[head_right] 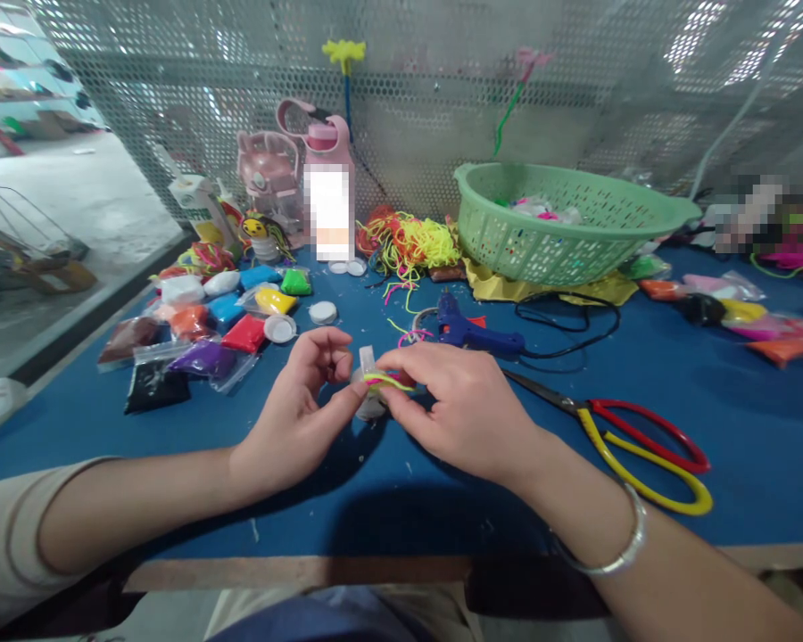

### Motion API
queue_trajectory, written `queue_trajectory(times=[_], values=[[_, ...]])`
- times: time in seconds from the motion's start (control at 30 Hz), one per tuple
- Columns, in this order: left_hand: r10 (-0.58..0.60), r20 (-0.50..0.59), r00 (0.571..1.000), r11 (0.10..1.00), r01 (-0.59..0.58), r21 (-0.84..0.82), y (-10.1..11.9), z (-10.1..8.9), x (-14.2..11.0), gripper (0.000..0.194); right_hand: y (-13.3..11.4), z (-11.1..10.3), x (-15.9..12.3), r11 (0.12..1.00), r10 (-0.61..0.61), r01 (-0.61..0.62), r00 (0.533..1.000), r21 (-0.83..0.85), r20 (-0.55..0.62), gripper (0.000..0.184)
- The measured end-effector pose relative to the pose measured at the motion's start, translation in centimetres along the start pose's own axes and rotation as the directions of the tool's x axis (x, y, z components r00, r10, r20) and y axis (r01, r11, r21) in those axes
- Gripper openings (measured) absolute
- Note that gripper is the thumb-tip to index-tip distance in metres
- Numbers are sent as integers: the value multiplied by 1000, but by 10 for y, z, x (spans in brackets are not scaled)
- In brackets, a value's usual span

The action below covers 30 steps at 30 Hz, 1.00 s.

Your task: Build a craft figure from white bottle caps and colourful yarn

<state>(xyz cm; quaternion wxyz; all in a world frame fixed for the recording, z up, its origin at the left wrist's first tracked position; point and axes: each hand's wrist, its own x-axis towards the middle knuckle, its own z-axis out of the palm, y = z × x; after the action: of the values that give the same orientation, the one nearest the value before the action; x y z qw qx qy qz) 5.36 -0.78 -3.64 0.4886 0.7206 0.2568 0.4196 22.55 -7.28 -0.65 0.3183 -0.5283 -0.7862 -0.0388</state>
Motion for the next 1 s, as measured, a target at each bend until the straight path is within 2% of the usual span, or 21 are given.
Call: queue_trajectory(times=[0.13, 0.23, 0.3, 0.37, 0.47, 0.57, 0.6, 0.7, 0.77, 0.8, 0.87, 0.93, 1.0], values=[[0, 3, 1000, 1000, 0, -2, -1, 0, -1, 28, 1, 2, -1, 988, 127, -133, 989, 75, 80, 32], [2, 4, 1000, 1000, -2, 28, -3, 0, -3, 28, 2, 4, -1, 975, 179, -193, 976, 111, 123, 37], [24, -17, 1000, 997, -23, 77, -5, -1, -5, 34, 2, 4, -1, 970, 189, -207, 972, 129, 137, 34], [66, -23, 998, 988, -62, 141, -9, -2, -6, 50, 1, 3, -1, 968, 188, -208, 971, 138, 145, 31], [102, 37, 994, 980, -107, 170, -17, -2, -6, 73, -3, 0, 0, 969, 167, -192, 973, 156, 158, 23], [81, 124, 989, 993, -92, 80, -23, -2, -1, 73, -5, -3, 2, 955, 165, -199, 973, 220, 164, 9], [75, 145, 987, 995, -83, 54, -25, -2, 1, 71, -5, -3, 3, 938, 201, -236, 967, 255, 159, 7], [64, 166, 984, 997, -72, 39, -27, -3, 4, 71, -1, -2, 4, 823, 396, -406, 912, 398, 112, 26], [55, 163, 985, 997, -64, 53, -27, -4, 4, 73, 3, -1, 5, 759, 484, -446, 874, 475, 47, 33], [52, 164, 985, 996, -62, 56, -26, -5, 3, 73, 4, -1, 5, 759, 489, -434, 872, 485, 14, 33], [61, 172, 983, 996, -71, 49, -24, -6, 1, 76, 3, 0, 5, 817, 430, -373, 902, 439, -35, 24], [84, 168, 982, 995, -91, 29, -22, -8, -1, 77, -1, 1, 4, 899, 305, -278, 952, 337, -26, 14], [104, 143, 984, 994, -105, 3, -20, -9, -2, 72, -5, 3, 4, 952, 189, -185, 982, 245, 8, 12]])
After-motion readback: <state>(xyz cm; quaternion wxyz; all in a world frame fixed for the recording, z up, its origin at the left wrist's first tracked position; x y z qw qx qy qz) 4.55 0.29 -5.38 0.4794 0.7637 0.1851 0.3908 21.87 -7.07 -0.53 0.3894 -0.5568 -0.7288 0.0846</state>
